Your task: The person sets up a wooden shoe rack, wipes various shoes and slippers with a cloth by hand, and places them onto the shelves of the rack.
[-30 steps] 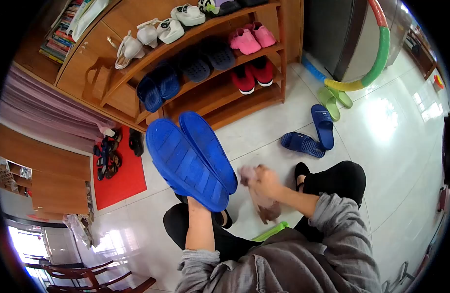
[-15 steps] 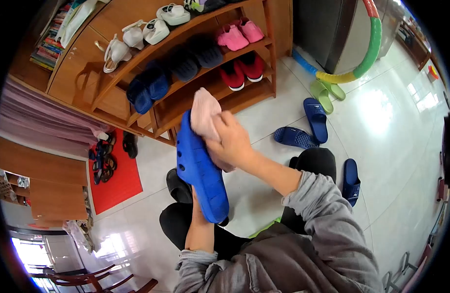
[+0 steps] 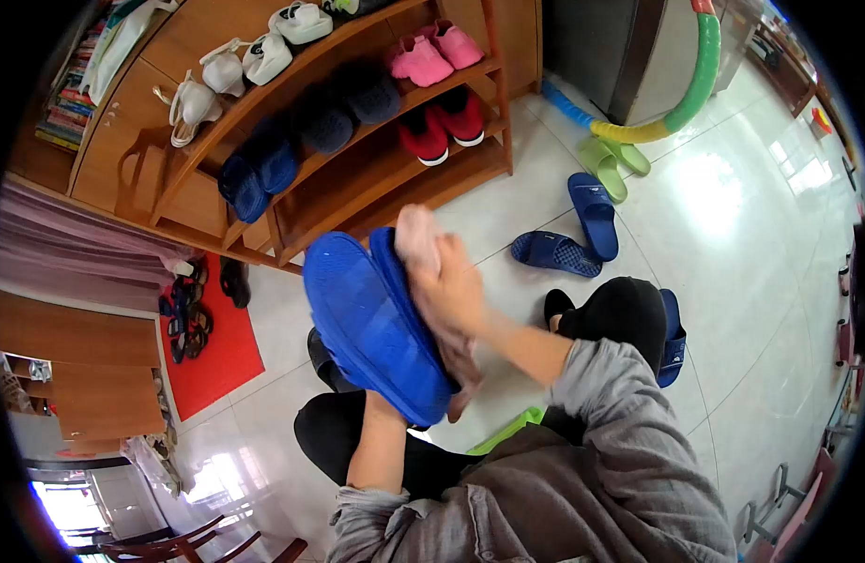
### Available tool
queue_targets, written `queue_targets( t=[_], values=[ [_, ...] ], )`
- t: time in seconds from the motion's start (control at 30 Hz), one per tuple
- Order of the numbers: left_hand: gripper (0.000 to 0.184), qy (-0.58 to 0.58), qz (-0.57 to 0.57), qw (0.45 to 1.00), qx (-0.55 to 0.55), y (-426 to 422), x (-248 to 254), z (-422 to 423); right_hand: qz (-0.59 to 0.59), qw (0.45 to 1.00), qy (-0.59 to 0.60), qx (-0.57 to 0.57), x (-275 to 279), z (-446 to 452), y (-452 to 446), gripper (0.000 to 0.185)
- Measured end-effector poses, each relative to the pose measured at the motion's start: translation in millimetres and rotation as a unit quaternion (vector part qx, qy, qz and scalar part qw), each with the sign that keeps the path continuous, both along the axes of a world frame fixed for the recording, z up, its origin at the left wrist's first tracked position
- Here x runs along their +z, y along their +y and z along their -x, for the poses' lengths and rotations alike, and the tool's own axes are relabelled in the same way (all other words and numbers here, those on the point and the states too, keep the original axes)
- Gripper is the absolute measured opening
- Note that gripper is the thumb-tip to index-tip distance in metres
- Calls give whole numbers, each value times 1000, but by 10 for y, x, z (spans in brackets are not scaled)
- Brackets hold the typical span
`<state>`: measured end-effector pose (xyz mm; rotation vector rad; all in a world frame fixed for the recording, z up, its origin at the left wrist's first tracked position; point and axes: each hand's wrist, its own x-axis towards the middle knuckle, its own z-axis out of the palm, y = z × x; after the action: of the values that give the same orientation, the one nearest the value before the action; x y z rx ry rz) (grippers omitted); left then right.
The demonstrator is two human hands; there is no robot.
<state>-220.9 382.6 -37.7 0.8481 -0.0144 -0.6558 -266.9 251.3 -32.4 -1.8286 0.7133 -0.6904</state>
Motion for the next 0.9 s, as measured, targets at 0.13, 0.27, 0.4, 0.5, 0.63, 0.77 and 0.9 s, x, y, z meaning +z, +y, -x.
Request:
queue_targets(
  t=[0.13,0.27,0.4,0.5,0.63,0.77,0.9],
  values=[
    [32,7,-3,1000,11,1,-8,-44,37,998,22,35,-231,66,38,35],
    [31,21,2,999,46,125,-1,-239,160,934,132,292,-788,676,339,39],
    [30,27,-12,997,72,190,-22,-279,203,913,255,245,-1009,653,172,43],
    [30,22,-18,995,98,104,8,-282,25,979,92,182,-408,442,-39,47],
    [23,-16,-43,987,151,-84,69,-327,14,977,-53,208,312,479,17,46],
    [21,-47,-157,946,279,-322,-362,-350,116,984,3,132,-136,420,195,73],
    [22,25,-158,944,289,-487,-531,-441,-30,995,43,82,-402,392,289,73]
  ],
)
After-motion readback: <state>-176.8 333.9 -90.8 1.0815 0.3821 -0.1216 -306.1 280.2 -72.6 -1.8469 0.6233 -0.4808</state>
